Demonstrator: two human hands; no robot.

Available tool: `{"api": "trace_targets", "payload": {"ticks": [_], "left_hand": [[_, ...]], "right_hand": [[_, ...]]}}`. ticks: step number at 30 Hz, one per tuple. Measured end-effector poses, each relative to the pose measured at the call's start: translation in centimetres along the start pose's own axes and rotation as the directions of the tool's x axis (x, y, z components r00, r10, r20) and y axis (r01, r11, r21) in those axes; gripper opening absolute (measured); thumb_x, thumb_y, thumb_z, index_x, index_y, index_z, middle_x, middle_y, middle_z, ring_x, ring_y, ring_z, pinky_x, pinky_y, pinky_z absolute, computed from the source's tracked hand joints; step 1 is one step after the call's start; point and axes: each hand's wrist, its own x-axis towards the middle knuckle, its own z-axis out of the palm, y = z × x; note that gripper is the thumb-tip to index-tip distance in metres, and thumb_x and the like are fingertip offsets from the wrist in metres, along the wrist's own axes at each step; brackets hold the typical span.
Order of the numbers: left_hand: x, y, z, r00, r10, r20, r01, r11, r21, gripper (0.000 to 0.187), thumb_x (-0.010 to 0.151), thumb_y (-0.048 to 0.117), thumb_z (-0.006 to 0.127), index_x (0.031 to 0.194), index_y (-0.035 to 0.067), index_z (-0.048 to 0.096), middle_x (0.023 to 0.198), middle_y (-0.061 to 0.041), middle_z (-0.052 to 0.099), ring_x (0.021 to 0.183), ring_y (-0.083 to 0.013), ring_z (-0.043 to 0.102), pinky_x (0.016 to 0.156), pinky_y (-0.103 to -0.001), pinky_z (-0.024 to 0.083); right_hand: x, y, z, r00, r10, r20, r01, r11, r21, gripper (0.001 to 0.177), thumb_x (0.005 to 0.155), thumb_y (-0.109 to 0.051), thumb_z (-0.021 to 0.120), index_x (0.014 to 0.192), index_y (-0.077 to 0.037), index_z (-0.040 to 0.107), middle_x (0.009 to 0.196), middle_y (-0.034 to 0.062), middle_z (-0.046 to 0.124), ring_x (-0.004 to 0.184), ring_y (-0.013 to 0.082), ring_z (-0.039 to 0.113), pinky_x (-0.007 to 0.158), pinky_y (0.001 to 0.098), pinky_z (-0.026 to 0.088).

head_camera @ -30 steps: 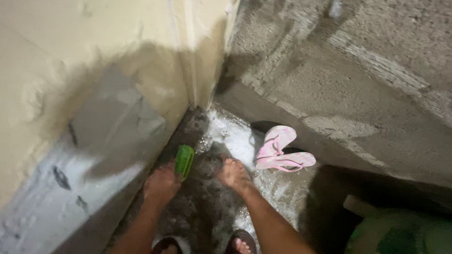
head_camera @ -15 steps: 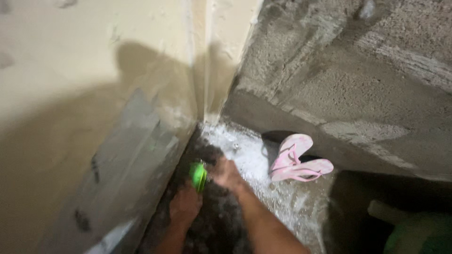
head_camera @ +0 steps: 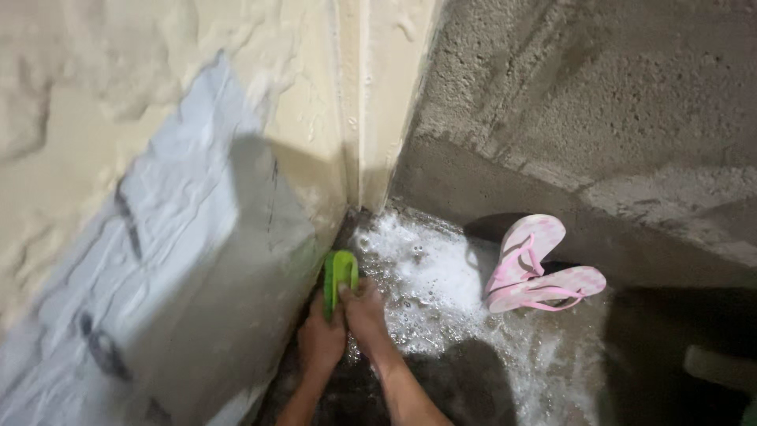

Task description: The person scrubs the lower section of a wall and the corner where two walls meet using a green scrub brush. They repeatedly dip the brush into a bucket of soapy water to keep it saturated while working on the textured wall surface.

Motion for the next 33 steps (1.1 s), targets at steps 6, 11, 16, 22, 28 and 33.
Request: {"api": "trace_targets", "payload": {"ticks": [6,11,16,22,28,33], "left_hand": [[-2.0,-1.7,-2.3,0.941,0.201,-0.270,-0.195,0.979,0.051,0.052,0.098,0.040,0.058,0.137,0.005,0.060,0.130,-0.031,0.063,0.121,-0.0511,0.058,0.102,-0.054,0.047],[-5.5,-3.2,-2.6,0.915,0.136,-0.380,-0.151,0.988,-0.010,0.052,0.097,0.039,0.057,0.138,0.009,0.061,0.132,-0.027,0.064,0.122,-0.0483,0.060,0.101,-0.053,0.048],[-6.7,-5.8,-1.9,0.928,0.038,-0.369,-0.009,0.997,0.081,0.055,0.092,0.042,0.061,0.138,0.012,0.062,0.129,-0.022,0.067,0.116,-0.0438,0.064,0.098,-0.051,0.049],[-5.9,-6.0,-3.6,0.930,-0.362,-0.061,0.362,0.932,-0.013,0.061,0.096,0.040,0.058,0.151,0.015,0.048,0.114,-0.012,0.079,0.104,-0.0302,0.075,0.098,-0.042,0.056],[-7.7,-5.2,-3.7,0.920,0.081,-0.383,-0.057,0.996,0.072,0.051,0.090,0.029,0.066,0.138,0.012,0.062,0.133,-0.022,0.067,0.122,-0.0409,0.063,0.102,-0.047,0.049],[-7.9,-5.5,-3.3,0.926,0.128,-0.355,-0.127,0.992,0.028,0.056,0.092,0.026,0.063,0.144,0.008,0.056,0.140,-0.024,0.060,0.128,-0.0429,0.058,0.106,-0.047,0.046]], "right_hand": [[-0.2,-0.2,3.6,0.987,-0.137,-0.087,0.155,0.956,0.248,0.036,0.096,-0.023,0.064,0.125,-0.004,0.054,0.113,0.0128,0.069,0.097,0.0191,0.068,0.087,0.0354,0.057],[-1.4,2.8,5.9,0.956,-0.173,-0.236,0.221,0.956,0.192,0.036,0.095,-0.030,0.067,0.110,0.003,0.065,0.099,0.0171,0.073,0.088,0.0256,0.068,0.081,0.0406,0.056],[2.7,2.5,7.6,0.882,-0.087,-0.463,0.043,0.994,-0.105,0.054,0.101,-0.049,0.057,0.111,0.003,0.069,0.100,0.0224,0.073,0.092,0.0365,0.070,0.085,0.0466,0.053],[12.9,-1.6,4.9,0.876,-0.089,-0.473,0.009,0.985,-0.170,0.058,0.100,-0.054,0.053,0.119,0.000,0.064,0.102,0.0187,0.071,0.083,0.0318,0.070,0.075,0.0456,0.059],[5.1,0.0,6.0,0.945,0.134,-0.299,-0.097,0.986,0.135,0.060,0.104,-0.054,0.044,0.153,-0.021,0.039,0.097,0.0123,0.066,0.074,0.0218,0.067,0.063,0.0386,0.061],[5.3,0.1,6.6,0.921,-0.039,-0.386,0.000,0.995,-0.100,0.059,0.100,-0.051,0.048,0.130,-0.001,0.058,0.096,0.0158,0.068,0.079,0.0275,0.068,0.069,0.0453,0.058]]}}
